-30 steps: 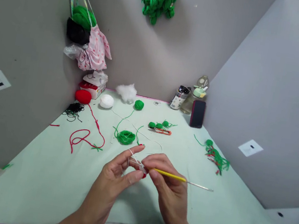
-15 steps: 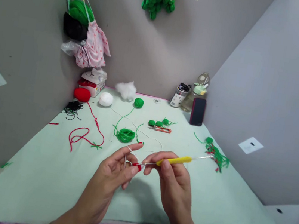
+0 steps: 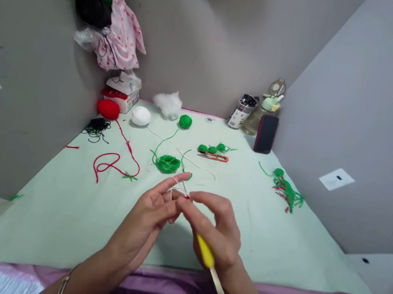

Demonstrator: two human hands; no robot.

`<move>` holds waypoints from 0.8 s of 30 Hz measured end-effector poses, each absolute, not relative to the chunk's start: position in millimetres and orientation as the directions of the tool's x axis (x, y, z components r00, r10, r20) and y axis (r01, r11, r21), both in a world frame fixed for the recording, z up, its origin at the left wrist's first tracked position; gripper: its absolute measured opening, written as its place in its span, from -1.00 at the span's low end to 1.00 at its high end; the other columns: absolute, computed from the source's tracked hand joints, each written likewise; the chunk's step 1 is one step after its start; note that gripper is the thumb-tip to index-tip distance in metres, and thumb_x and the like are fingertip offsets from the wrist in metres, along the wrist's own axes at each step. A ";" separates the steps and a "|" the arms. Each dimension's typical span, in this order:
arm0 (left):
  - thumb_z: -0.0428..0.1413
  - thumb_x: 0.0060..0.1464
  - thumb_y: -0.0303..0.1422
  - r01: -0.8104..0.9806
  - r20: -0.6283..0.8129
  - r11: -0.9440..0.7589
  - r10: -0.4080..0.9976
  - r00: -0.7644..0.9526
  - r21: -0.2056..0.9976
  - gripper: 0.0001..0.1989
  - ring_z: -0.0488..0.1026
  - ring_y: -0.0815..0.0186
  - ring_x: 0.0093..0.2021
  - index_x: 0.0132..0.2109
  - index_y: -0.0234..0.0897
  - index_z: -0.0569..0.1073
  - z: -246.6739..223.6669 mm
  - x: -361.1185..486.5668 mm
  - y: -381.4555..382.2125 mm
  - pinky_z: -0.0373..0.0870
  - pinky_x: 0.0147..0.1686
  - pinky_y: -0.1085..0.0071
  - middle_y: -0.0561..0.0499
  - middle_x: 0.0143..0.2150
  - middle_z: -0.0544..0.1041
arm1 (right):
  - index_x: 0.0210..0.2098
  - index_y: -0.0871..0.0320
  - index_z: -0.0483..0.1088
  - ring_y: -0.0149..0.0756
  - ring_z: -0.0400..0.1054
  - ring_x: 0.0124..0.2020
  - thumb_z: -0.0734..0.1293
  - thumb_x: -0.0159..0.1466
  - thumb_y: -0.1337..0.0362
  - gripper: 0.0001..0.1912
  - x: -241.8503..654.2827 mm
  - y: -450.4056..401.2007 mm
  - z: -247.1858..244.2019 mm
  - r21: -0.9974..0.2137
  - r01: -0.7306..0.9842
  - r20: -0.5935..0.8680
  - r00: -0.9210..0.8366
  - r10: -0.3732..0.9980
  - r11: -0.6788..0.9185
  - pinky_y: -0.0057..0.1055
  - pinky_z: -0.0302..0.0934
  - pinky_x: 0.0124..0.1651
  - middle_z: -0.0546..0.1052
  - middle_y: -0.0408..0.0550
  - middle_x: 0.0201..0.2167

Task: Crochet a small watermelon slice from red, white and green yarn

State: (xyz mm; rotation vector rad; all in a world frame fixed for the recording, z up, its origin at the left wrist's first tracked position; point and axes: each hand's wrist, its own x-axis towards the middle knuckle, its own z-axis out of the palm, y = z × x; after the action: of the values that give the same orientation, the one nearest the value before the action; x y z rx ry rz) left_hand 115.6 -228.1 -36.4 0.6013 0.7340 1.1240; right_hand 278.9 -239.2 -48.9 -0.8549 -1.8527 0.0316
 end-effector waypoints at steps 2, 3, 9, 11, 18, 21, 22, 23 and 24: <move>0.48 0.03 -0.35 -0.625 -0.266 0.412 0.910 0.318 0.663 -0.47 0.40 0.39 -0.34 0.17 -0.25 0.67 -35.2 113.2 -225.2 0.41 -0.08 0.40 0.09 -0.36 0.52 | 0.06 -0.05 0.61 -0.19 0.59 -0.10 0.30 0.48 0.44 -0.67 279.3 -237.1 -47.0 -0.604 0.382 0.743 -0.050 0.668 0.700 -0.22 0.53 -0.08 0.67 -0.01 -0.12; 0.47 0.04 -0.38 -0.641 -0.268 0.415 0.909 0.319 0.646 -0.50 0.39 0.41 -0.35 0.16 -0.26 0.67 -34.5 112.4 -224.3 0.42 -0.03 0.38 0.10 -0.37 0.52 | 0.01 -0.04 0.62 -0.22 0.57 -0.16 0.29 0.50 0.41 -0.70 279.5 -235.5 -45.6 -0.694 0.268 0.697 0.012 0.717 0.669 -0.24 0.52 -0.13 0.67 -0.03 -0.16; 0.43 0.09 -0.39 -0.528 -0.146 0.244 0.964 0.221 0.813 -0.58 0.32 0.43 -0.36 0.12 -0.10 0.70 -31.2 117.3 -228.8 0.34 -0.23 0.48 0.12 -0.32 0.54 | -0.06 0.00 0.64 -0.19 0.57 -0.12 0.33 0.50 0.37 -0.77 276.3 -230.5 -42.1 -0.753 0.156 0.644 -0.027 0.765 0.639 -0.24 0.50 -0.12 0.68 -0.03 -0.18; 0.44 0.10 -0.36 -0.508 -0.122 0.203 0.975 0.188 0.837 -0.61 0.32 0.41 -0.34 0.09 -0.09 0.71 -31.5 119.3 -229.7 0.31 -0.28 0.49 0.11 -0.32 0.55 | 0.04 -0.03 0.62 -0.20 0.59 -0.09 0.34 0.48 0.43 -0.70 275.2 -233.9 -45.4 -0.670 0.294 0.696 -0.071 0.715 0.682 -0.25 0.51 -0.09 0.69 -0.03 -0.13; 0.48 -0.01 -0.36 -0.635 -0.262 0.405 0.914 0.311 0.657 -0.59 0.42 0.37 -0.29 0.03 -0.26 0.73 -33.6 115.5 -222.5 0.43 0.03 0.32 0.05 -0.31 0.54 | 0.00 -0.01 0.64 -0.24 0.55 -0.21 0.33 0.48 0.42 -0.72 283.7 -234.4 -48.1 -0.688 0.266 0.702 0.007 0.712 0.676 -0.28 0.48 -0.17 0.66 -0.03 -0.18; 0.47 0.01 -0.38 -0.622 -0.229 0.340 0.940 0.254 0.705 -0.63 0.44 0.35 -0.22 0.01 -0.18 0.75 -33.9 114.9 -223.7 0.37 0.08 0.32 0.08 -0.28 0.54 | -0.13 0.02 0.65 -0.26 0.50 -0.32 0.33 0.51 0.27 -0.79 284.9 -228.8 -42.3 -0.819 0.024 0.573 0.068 0.817 0.573 -0.29 0.45 -0.26 0.64 -0.05 -0.28; 0.46 0.02 -0.37 -0.594 -0.202 0.314 0.947 0.248 0.741 -0.62 0.44 0.34 -0.20 0.04 -0.13 0.74 -33.9 115.2 -225.0 0.35 0.06 0.33 0.08 -0.28 0.54 | -0.15 0.02 0.65 -0.23 0.52 -0.28 0.35 0.50 0.24 -0.80 284.2 -227.7 -40.9 -0.823 0.011 0.567 0.040 0.822 0.567 -0.27 0.46 -0.23 0.66 -0.04 -0.27; 0.45 0.05 -0.35 -0.559 -0.182 0.296 0.951 0.251 0.775 -0.60 0.44 0.32 -0.17 0.07 -0.09 0.73 -33.8 115.4 -226.4 0.33 0.05 0.34 0.08 -0.27 0.56 | -0.16 0.03 0.66 -0.20 0.55 -0.22 0.37 0.49 0.23 -0.82 283.1 -227.0 -40.1 -0.823 0.019 0.569 0.004 0.823 0.568 -0.25 0.47 -0.18 0.68 -0.02 -0.25; 0.44 0.07 -0.34 -0.523 -0.170 0.286 0.951 0.259 0.803 -0.59 0.44 0.31 -0.15 0.09 -0.06 0.72 -33.6 115.5 -227.7 0.32 0.04 0.34 0.08 -0.26 0.57 | -0.15 0.03 0.67 -0.18 0.57 -0.17 0.39 0.48 0.22 -0.83 281.9 -226.7 -39.9 -0.822 0.030 0.568 -0.023 0.823 0.568 -0.23 0.48 -0.14 0.69 -0.01 -0.24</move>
State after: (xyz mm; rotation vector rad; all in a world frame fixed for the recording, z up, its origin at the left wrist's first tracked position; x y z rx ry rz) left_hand 115.5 -227.7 -33.6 0.6984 0.7433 1.1165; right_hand 281.9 -226.7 -39.9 -0.7704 -1.4710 0.7443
